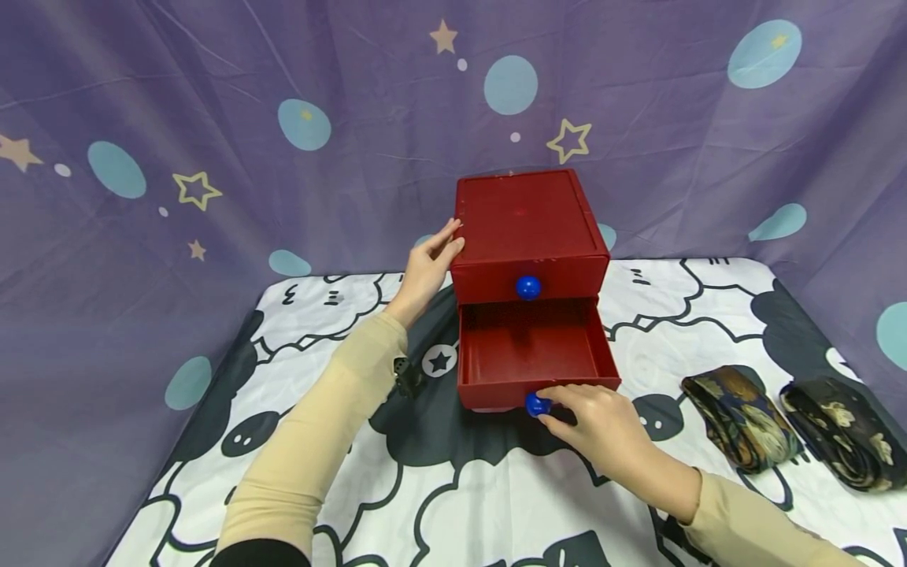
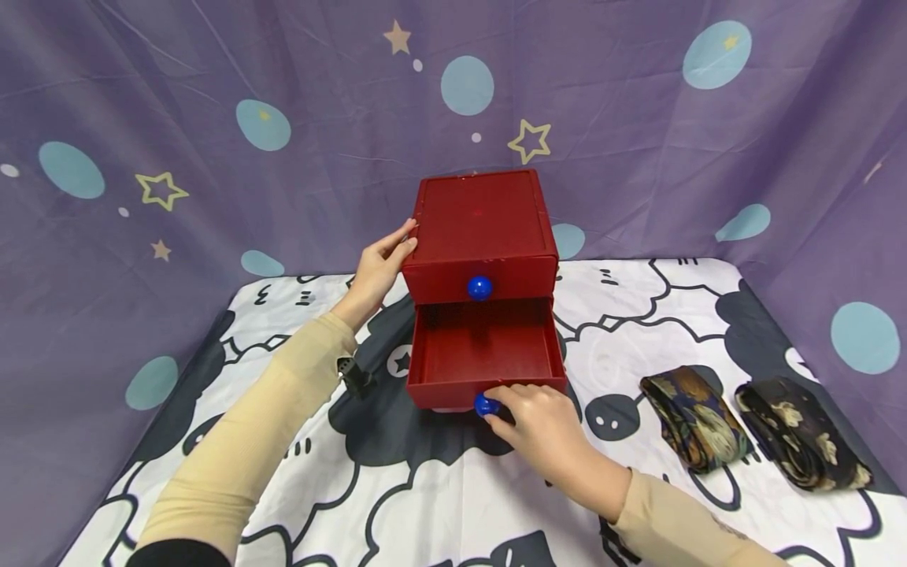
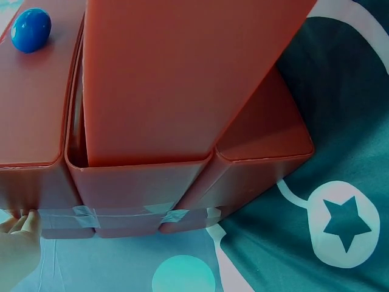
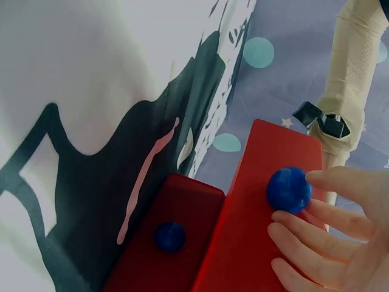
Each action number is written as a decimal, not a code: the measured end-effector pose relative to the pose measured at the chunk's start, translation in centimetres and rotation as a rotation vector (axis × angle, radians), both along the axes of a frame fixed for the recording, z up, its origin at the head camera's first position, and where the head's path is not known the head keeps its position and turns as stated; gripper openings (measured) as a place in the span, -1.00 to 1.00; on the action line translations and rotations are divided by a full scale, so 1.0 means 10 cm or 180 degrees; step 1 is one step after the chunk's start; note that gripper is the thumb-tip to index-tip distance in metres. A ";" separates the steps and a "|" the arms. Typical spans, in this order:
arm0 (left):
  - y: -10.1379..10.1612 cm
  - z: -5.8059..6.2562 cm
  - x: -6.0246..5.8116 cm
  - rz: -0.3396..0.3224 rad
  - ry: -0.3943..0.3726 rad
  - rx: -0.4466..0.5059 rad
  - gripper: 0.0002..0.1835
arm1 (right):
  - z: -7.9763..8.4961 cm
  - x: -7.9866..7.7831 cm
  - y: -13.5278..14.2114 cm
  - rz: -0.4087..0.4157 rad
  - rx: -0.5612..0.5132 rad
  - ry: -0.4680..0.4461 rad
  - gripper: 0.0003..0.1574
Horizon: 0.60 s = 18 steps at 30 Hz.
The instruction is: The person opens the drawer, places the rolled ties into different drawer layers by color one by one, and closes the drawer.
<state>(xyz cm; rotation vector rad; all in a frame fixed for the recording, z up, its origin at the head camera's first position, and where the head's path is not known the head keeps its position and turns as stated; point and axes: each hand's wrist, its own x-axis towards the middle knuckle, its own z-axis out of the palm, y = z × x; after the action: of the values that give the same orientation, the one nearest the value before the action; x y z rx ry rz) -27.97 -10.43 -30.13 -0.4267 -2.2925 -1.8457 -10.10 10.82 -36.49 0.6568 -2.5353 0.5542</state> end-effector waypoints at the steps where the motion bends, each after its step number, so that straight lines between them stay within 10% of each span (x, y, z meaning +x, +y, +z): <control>1: 0.00 0.00 0.00 0.0001 0.0000 0.0008 -0.56 | 0.01 0.00 0.01 0.0011 -0.0023 -0.0008 -0.67; 10: 0.00 -0.01 0.00 -0.0022 -0.0005 0.0035 -0.56 | 0.09 0.03 0.11 0.0088 -0.0133 -0.0407 -0.67; 18: -0.01 0.00 0.01 -0.0058 0.0000 0.0062 -0.55 | 0.10 0.03 0.27 0.0228 -0.0128 -0.0169 -0.67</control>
<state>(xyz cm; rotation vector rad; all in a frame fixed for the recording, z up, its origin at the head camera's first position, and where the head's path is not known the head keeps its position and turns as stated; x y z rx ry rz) -27.92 -10.48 -30.12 -0.4463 -2.2763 -1.8750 -9.80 13.53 -35.52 0.7298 -2.5508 0.6539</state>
